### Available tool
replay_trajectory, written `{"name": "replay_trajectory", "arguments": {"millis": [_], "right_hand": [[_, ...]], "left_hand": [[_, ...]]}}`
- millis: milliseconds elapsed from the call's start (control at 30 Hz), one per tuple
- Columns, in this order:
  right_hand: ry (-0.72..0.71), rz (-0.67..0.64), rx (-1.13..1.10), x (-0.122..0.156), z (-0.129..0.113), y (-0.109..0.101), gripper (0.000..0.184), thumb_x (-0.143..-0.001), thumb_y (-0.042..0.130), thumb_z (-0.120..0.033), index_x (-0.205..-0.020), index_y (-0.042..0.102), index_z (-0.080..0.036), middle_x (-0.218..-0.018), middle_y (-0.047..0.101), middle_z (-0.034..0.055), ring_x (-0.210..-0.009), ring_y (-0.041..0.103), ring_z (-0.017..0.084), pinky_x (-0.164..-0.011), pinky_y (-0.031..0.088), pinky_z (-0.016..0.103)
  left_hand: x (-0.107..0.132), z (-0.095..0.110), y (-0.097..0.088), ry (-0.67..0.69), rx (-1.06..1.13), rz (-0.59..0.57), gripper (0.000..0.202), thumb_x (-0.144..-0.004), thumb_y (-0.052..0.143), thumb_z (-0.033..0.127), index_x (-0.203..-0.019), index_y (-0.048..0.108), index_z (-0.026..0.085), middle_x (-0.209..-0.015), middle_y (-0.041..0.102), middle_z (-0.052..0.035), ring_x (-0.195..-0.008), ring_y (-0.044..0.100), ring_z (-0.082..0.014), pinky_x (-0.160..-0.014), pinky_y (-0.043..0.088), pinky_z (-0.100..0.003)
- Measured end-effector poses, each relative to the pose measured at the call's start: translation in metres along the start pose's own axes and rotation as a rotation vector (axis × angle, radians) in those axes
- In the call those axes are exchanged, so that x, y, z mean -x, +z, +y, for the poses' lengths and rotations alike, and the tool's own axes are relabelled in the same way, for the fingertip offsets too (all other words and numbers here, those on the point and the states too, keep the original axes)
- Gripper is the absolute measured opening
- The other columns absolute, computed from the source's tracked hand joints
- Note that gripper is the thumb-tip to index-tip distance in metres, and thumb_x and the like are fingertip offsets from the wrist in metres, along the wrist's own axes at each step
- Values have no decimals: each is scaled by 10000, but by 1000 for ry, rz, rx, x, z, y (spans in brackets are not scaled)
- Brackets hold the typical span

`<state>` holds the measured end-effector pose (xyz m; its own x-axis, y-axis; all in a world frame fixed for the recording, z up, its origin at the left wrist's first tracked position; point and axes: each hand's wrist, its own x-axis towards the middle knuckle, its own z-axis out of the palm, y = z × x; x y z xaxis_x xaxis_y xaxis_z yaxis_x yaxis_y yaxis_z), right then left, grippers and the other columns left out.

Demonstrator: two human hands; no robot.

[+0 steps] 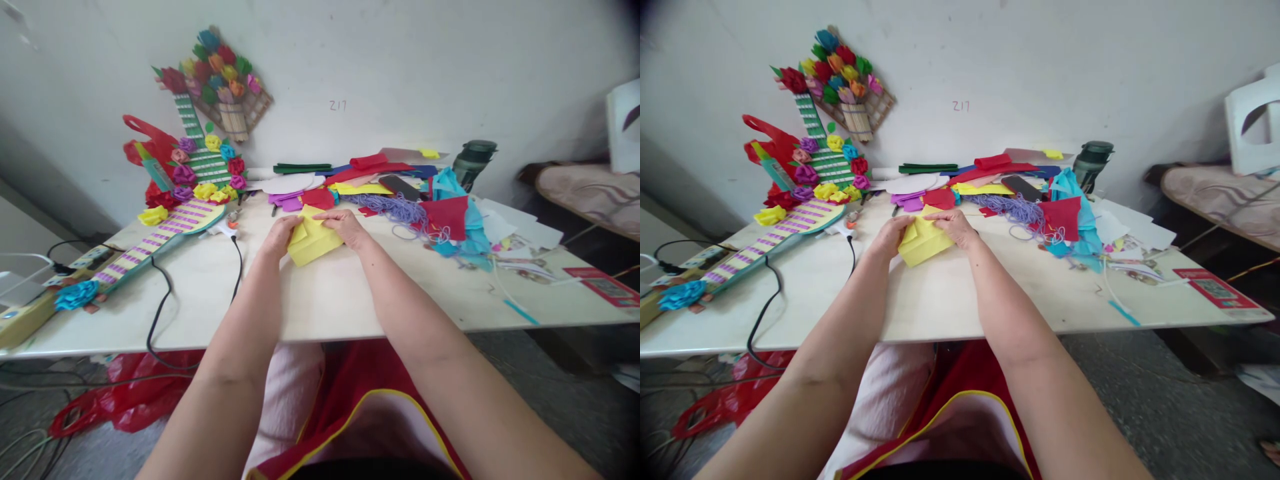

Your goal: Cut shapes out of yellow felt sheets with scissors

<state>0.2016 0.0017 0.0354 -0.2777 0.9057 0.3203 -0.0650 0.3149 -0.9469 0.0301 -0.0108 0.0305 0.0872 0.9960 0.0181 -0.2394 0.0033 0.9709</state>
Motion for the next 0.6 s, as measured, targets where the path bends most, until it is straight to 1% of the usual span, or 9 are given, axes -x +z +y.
{"name": "replay_trajectory", "arguments": {"millis": [167, 367, 500, 533, 600], "right_hand": [[7, -13, 119, 2, -4, -1, 310, -613, 537, -181, -811, 774, -157, -785, 728, 34, -718, 581, 155, -659, 429, 251], [13, -32, 137, 3, -6, -2, 371, -615, 507, -214, -860, 775, -139, -741, 713, 34, -664, 552, 148, -602, 400, 240], [-20, -46, 163, 1, -4, -3, 371, -630, 501, -216, -866, 774, -130, -773, 715, 45, -705, 565, 161, -639, 407, 252], [-37, -49, 173, 0, -3, -3, 365, -634, 502, -215, -864, 775, -133, -791, 717, 47, -734, 574, 169, -660, 413, 257], [-74, -58, 194, -2, -1, -3, 352, -636, 504, -208, -849, 777, -143, -824, 721, 51, -791, 590, 183, -703, 422, 265]], "left_hand": [[-1, -1, 0, -3, 25, -9, 159, -642, 597, 268, -723, 628, 135, -668, 682, -58, -720, 663, -231, -682, 528, -336], [-2, -1, 1, -3, 52, -23, 144, -637, 576, 259, -714, 632, 150, -708, 693, -60, -791, 668, -245, -723, 535, -345], [-3, -1, 0, -76, 56, -6, 178, -664, 554, 280, -727, 646, 142, -702, 690, -76, -809, 668, -257, -722, 534, -346], [-3, -1, 0, -78, 52, -11, 197, -674, 558, 298, -742, 652, 138, -703, 691, -79, -810, 667, -258, -716, 532, -344], [-2, -2, -1, -41, 24, -19, 235, -691, 587, 343, -766, 663, 133, -705, 693, -80, -793, 667, -254, -689, 526, -333]]}}
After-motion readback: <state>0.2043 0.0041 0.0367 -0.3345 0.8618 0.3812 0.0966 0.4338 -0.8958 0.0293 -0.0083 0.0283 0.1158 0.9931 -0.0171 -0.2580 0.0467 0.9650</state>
